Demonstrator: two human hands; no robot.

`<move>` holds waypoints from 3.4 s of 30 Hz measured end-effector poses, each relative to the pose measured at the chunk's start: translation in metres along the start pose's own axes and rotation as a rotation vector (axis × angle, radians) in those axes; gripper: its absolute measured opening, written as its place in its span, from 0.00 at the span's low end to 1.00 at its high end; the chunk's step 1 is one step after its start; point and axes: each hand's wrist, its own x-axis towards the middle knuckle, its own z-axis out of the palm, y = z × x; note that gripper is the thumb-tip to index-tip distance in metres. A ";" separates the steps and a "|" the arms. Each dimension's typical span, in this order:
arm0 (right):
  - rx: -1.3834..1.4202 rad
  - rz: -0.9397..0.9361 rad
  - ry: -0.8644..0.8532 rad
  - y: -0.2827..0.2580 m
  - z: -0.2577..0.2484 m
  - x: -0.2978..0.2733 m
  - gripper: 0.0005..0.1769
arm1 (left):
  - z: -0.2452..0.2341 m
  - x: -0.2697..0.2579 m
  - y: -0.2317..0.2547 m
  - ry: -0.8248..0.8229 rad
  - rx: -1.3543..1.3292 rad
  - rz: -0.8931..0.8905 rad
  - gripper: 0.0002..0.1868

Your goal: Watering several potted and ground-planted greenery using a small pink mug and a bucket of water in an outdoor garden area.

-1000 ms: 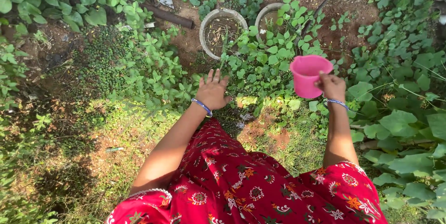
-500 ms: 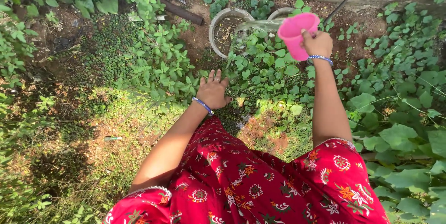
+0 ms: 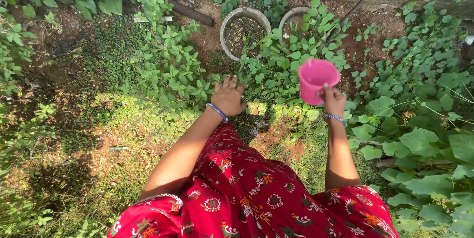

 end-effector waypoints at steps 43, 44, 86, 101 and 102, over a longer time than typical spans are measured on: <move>-0.859 -0.073 -0.193 0.053 0.017 -0.049 0.25 | 0.029 -0.005 -0.002 -0.018 -0.022 -0.010 0.47; -0.859 -0.077 -0.196 0.036 0.032 -0.038 0.25 | 0.029 -0.006 -0.002 -0.015 -0.024 -0.014 0.47; -1.073 -0.391 -0.113 -0.072 0.112 0.022 0.32 | 0.084 -0.027 -0.012 -0.059 0.042 0.108 0.44; -0.522 -0.148 0.433 0.000 -0.021 -0.168 0.22 | 0.084 -0.012 -0.009 -0.241 0.145 0.344 0.48; -0.301 -0.112 0.440 0.033 -0.028 -0.193 0.22 | 0.087 -0.011 -0.014 -0.238 0.140 0.371 0.47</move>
